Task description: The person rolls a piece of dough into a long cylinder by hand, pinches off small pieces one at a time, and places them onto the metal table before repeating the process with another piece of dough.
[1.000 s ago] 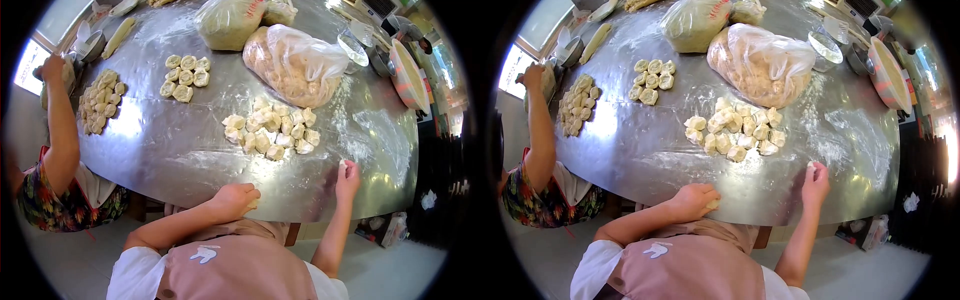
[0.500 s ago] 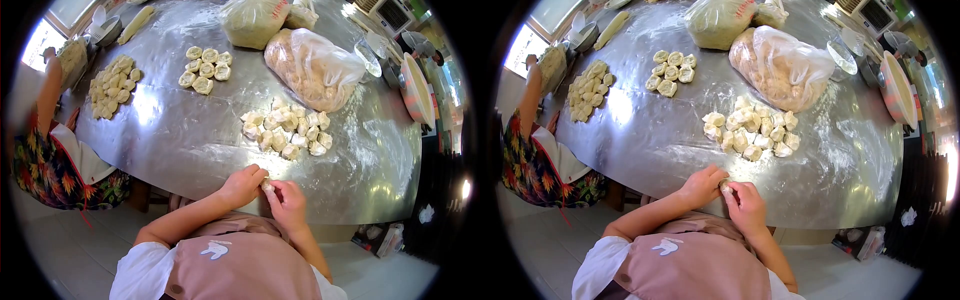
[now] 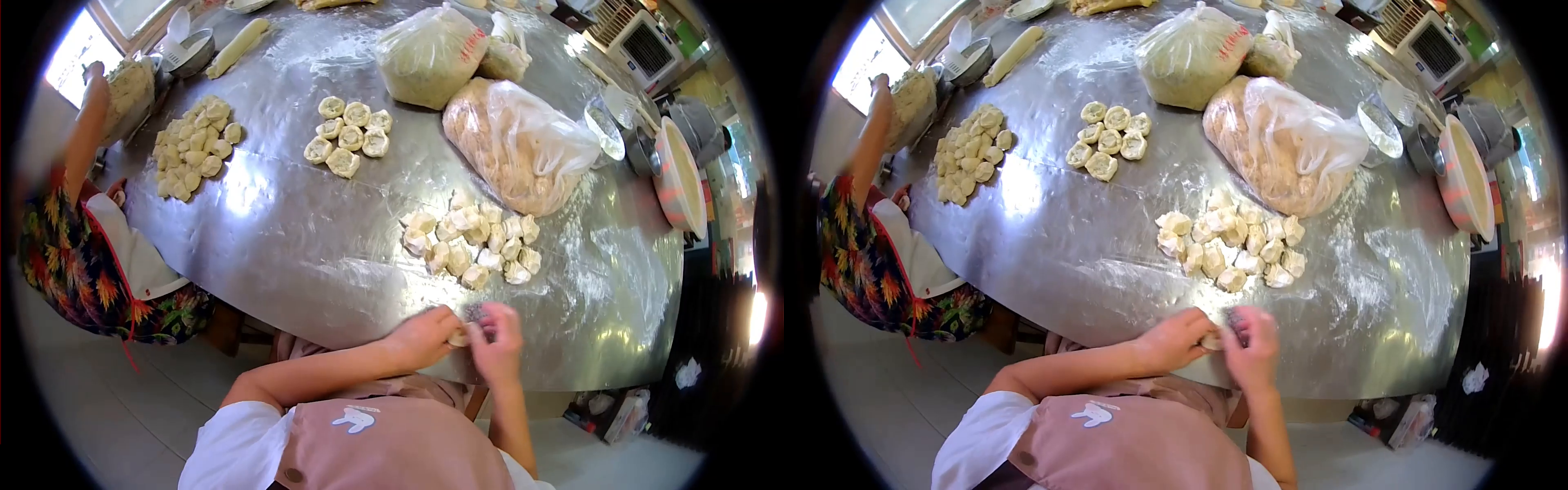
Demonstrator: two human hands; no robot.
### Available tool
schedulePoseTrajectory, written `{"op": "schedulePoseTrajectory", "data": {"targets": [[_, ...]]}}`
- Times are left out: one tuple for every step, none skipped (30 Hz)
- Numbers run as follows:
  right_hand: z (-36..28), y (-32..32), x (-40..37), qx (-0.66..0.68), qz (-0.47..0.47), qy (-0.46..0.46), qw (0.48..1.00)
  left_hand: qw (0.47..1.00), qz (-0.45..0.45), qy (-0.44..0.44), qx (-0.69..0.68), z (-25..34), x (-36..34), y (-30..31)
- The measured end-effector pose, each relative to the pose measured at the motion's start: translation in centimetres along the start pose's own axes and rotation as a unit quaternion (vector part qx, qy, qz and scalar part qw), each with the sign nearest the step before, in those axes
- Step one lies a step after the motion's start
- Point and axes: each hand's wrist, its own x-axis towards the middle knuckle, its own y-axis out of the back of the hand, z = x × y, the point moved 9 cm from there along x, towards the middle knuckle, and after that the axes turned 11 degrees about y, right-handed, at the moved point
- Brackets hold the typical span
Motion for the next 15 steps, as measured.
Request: {"op": "schedulePoseTrajectory", "data": {"targets": [[1.7, 1.5, 0.6, -0.013, 0.014, -0.063, 0.998, 1.000, -0.010, -0.023, -0.003, 0.8, 0.4, -0.5], [3.1, 3.1, 1.5, -0.025, 0.030, -0.124, 0.992, 0.999, -0.018, -0.046, -0.005, 1.6, 0.8, -0.4], [4.6, 4.3, 2.4, -0.087, 0.039, -0.087, 0.992, 0.996, -0.026, -0.081, -0.042, 2.3, 1.0, 0.0], [5.9, 5.2, 3.2, -0.147, 0.049, -0.049, 0.987, 0.996, 0.029, -0.083, -0.008, 2.3, 1.0, 1.6], [7.1, 5.6, 4.2, -0.150, 0.021, -0.060, 0.987, 0.993, 0.082, -0.085, 0.029, 2.8, 0.8, 3.6], [8.1, 5.5, 5.1, -0.166, -0.007, -0.055, 0.985, 0.985, 0.133, -0.088, 0.065, 3.1, 0.6, 5.2], [8.8, 5.3, 6.1, -0.172, -0.032, -0.058, 0.983, 0.972, 0.192, -0.081, 0.108, 2.6, 0.5, 6.8], [9.2, 5.1, 6.9, -0.180, -0.057, -0.063, 0.980, 0.962, 0.216, -0.048, 0.157, 1.8, 0.8, 8.1], [9.0, 4.6, 8.0, -0.163, -0.081, -0.042, 0.982, 0.949, 0.240, -0.013, 0.203, 1.6, 1.3, 10.1], [8.7, 4.2, 9.3, -0.148, -0.106, -0.022, 0.983, 0.933, 0.262, 0.023, 0.246, 1.3, 1.9, 11.9], [8.4, 3.7, 10.5, -0.135, -0.130, -0.004, 0.982, 0.934, 0.249, 0.052, 0.249, 0.5, 3.0, 12.9], [8.2, 3.3, 11.3, -0.142, -0.150, -0.009, 0.978, 0.937, 0.232, 0.078, 0.249, -0.5, 4.1, 13.5], [7.7, 2.7, 12.0, -0.152, -0.169, -0.018, 0.974, 0.940, 0.212, 0.102, 0.246, -1.1, 5.3, 13.8], [7.1, 2.2, 12.7, -0.163, -0.186, -0.027, 0.968, 0.949, 0.182, 0.095, 0.239, -1.0, 6.6, 13.8], [6.3, 2.0, 13.3, -0.182, -0.190, -0.021, 0.965, 0.957, 0.151, 0.087, 0.232, -0.8, 7.8, 13.7]]}}
